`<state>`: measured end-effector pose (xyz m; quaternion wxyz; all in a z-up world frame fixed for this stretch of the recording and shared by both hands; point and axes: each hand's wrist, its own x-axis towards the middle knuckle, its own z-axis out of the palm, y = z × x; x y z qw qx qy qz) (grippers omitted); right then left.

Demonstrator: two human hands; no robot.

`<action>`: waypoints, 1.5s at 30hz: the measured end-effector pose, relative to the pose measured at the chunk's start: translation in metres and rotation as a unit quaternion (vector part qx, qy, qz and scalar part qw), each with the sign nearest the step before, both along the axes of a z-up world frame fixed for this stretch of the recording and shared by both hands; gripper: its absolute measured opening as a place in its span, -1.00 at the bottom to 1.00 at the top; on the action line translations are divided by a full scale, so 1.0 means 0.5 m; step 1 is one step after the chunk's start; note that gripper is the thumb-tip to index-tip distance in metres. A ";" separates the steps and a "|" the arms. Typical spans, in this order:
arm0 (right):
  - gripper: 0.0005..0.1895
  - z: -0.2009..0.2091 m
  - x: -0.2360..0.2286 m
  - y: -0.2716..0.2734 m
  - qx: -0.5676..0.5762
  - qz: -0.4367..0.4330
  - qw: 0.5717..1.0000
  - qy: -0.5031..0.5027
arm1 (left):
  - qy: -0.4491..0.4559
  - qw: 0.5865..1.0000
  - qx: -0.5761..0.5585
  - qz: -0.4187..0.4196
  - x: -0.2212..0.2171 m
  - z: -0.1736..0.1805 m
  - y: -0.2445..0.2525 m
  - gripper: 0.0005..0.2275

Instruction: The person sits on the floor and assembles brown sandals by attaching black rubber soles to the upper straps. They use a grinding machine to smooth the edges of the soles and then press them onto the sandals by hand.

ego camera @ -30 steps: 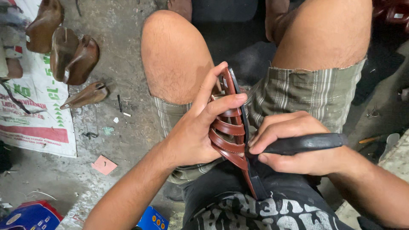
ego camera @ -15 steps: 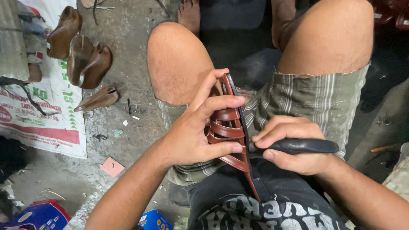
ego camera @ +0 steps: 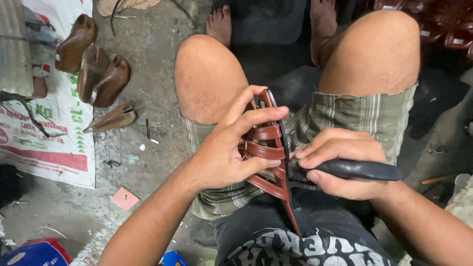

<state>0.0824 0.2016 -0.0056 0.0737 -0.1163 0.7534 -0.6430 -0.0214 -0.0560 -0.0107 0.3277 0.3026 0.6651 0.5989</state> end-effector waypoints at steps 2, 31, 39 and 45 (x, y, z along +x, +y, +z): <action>-0.82 -0.005 0.003 0.001 0.004 -0.007 1.000 -0.003 | -0.001 1.000 -0.001 0.008 0.003 -0.001 0.002 -0.32; -0.85 -0.011 -0.055 0.022 -0.060 0.042 0.995 -0.069 | -0.218 0.974 0.025 0.049 -0.002 0.007 0.020 -0.25; -0.85 0.037 -0.111 0.041 -0.013 0.132 0.988 -0.080 | -0.043 0.998 0.026 0.034 -0.009 0.006 0.021 -0.28; -0.84 0.008 -0.075 0.033 -0.037 0.037 0.997 -0.054 | -0.142 0.989 -0.017 0.035 -0.017 0.008 0.018 -0.40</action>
